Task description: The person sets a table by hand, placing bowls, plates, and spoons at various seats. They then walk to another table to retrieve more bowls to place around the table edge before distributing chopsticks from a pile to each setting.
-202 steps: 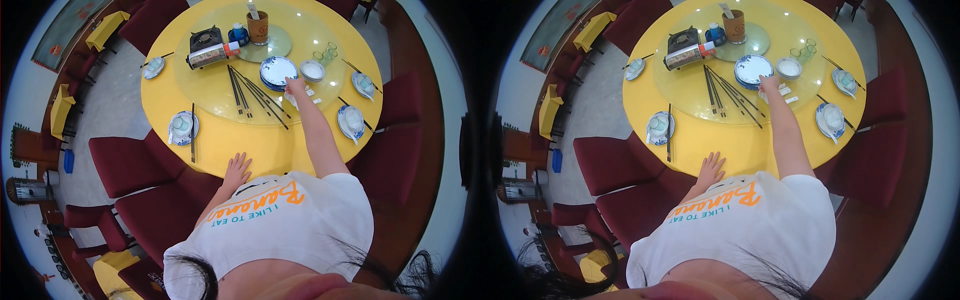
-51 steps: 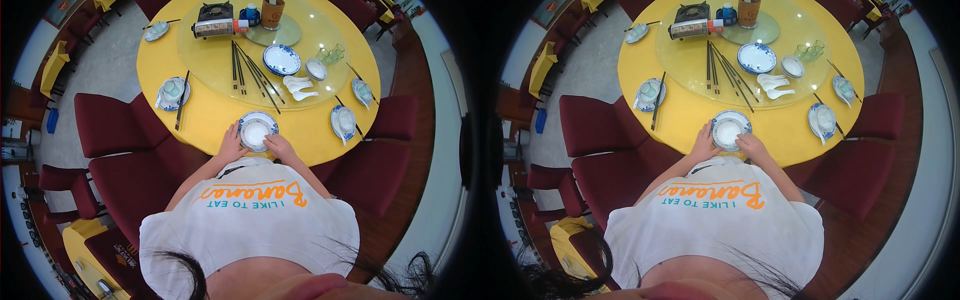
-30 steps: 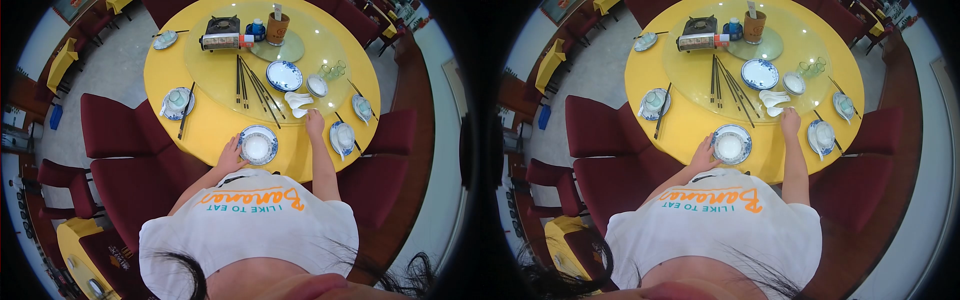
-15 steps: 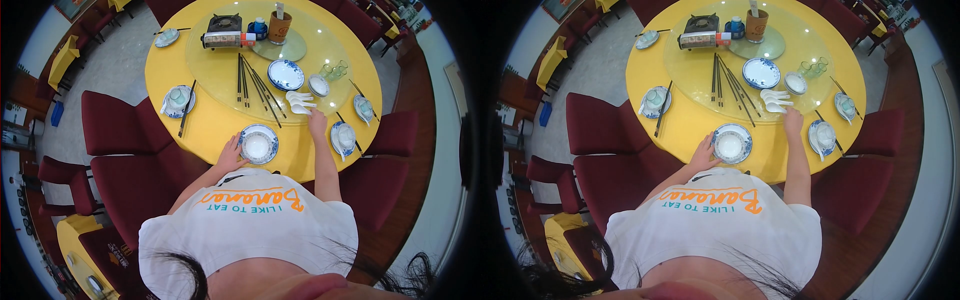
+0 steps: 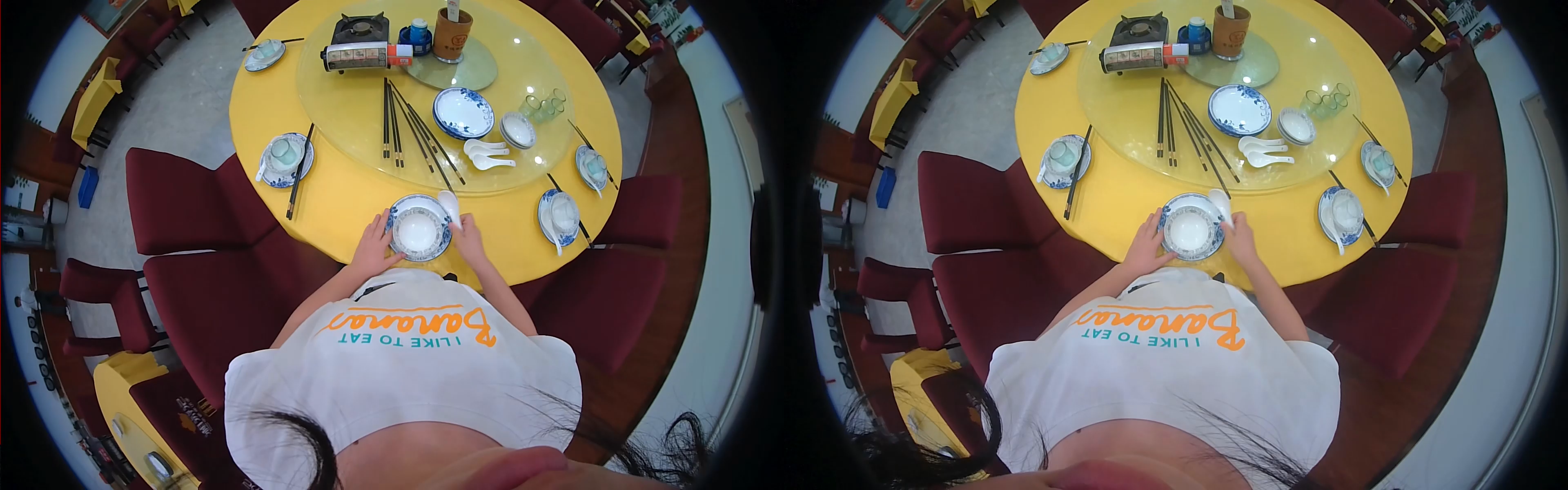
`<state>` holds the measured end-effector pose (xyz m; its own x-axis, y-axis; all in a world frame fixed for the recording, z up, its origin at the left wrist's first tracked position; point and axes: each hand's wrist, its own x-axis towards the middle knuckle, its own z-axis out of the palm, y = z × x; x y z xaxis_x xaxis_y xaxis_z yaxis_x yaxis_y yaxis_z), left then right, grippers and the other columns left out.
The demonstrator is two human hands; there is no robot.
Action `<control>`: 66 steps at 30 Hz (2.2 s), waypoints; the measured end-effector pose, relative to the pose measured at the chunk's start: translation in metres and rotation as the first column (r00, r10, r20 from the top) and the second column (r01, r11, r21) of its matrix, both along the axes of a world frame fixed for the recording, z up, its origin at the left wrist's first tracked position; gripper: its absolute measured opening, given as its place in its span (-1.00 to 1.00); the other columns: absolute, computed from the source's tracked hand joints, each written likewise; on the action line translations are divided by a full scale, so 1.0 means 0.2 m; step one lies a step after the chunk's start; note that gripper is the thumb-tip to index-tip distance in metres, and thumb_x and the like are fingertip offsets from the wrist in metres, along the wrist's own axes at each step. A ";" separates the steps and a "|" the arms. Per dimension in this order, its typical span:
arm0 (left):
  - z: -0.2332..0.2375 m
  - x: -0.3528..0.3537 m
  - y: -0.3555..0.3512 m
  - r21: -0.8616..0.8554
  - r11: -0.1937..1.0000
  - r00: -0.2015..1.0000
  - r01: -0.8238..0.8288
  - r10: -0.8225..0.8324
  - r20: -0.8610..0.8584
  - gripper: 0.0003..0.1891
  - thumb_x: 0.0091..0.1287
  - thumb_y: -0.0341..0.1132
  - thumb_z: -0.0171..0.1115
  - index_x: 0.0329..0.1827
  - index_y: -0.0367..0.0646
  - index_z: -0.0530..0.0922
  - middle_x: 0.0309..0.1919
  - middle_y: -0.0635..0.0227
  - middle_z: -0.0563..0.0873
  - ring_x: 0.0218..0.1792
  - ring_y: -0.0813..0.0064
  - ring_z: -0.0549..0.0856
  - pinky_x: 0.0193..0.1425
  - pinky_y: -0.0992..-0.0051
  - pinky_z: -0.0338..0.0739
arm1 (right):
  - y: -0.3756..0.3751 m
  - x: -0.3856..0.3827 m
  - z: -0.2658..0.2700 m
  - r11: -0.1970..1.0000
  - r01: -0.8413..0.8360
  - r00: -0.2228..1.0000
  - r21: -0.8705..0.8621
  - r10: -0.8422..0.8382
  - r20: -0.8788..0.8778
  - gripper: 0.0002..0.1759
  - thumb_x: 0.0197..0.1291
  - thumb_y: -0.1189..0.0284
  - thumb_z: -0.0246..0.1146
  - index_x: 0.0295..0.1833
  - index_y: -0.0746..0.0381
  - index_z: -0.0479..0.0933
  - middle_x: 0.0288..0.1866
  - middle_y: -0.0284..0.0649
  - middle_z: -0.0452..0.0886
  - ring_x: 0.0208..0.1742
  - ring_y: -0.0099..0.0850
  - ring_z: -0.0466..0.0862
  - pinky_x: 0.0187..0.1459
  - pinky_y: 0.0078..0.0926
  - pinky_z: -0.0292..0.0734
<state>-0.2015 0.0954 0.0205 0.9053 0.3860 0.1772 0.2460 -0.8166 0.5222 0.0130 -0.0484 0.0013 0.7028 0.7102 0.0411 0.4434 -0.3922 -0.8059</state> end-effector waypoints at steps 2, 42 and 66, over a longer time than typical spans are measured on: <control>0.01 0.00 0.00 -0.010 1.000 1.000 -0.005 0.005 0.007 -0.34 0.01 0.02 0.25 0.07 -0.31 0.37 0.33 -0.02 0.00 0.28 -0.08 0.12 0.28 0.11 0.09 | 0.00 -0.09 -0.11 1.000 -0.002 0.988 0.031 0.007 -0.154 -0.76 0.15 0.36 0.11 -0.18 0.28 0.29 -0.61 -0.13 0.46 -0.64 -0.35 0.49 -0.59 -0.39 0.36; 0.00 0.00 0.02 -0.260 0.965 0.998 -0.036 0.046 0.034 -0.21 -0.12 -0.14 0.41 0.21 -0.17 0.26 0.26 0.04 0.19 0.27 -0.07 0.14 0.31 0.15 0.08 | 0.44 0.17 0.39 0.989 -0.089 0.838 -0.116 0.137 0.529 -0.59 0.06 0.26 0.17 -0.03 0.28 0.35 -0.17 -0.03 0.43 -0.12 -0.05 0.46 -0.19 -0.22 0.44; 0.05 -0.14 -0.01 -0.326 0.940 0.995 -0.098 0.086 -0.049 -0.28 0.09 -0.23 0.25 0.28 -0.27 0.11 0.18 -0.02 0.30 0.23 0.04 0.26 0.29 0.28 0.14 | 0.73 0.13 0.21 0.958 -0.112 0.909 -0.263 0.206 0.363 -0.78 -0.06 0.58 0.08 -0.21 0.29 0.34 -0.28 0.06 0.46 -0.24 -0.02 0.54 -0.26 -0.15 0.48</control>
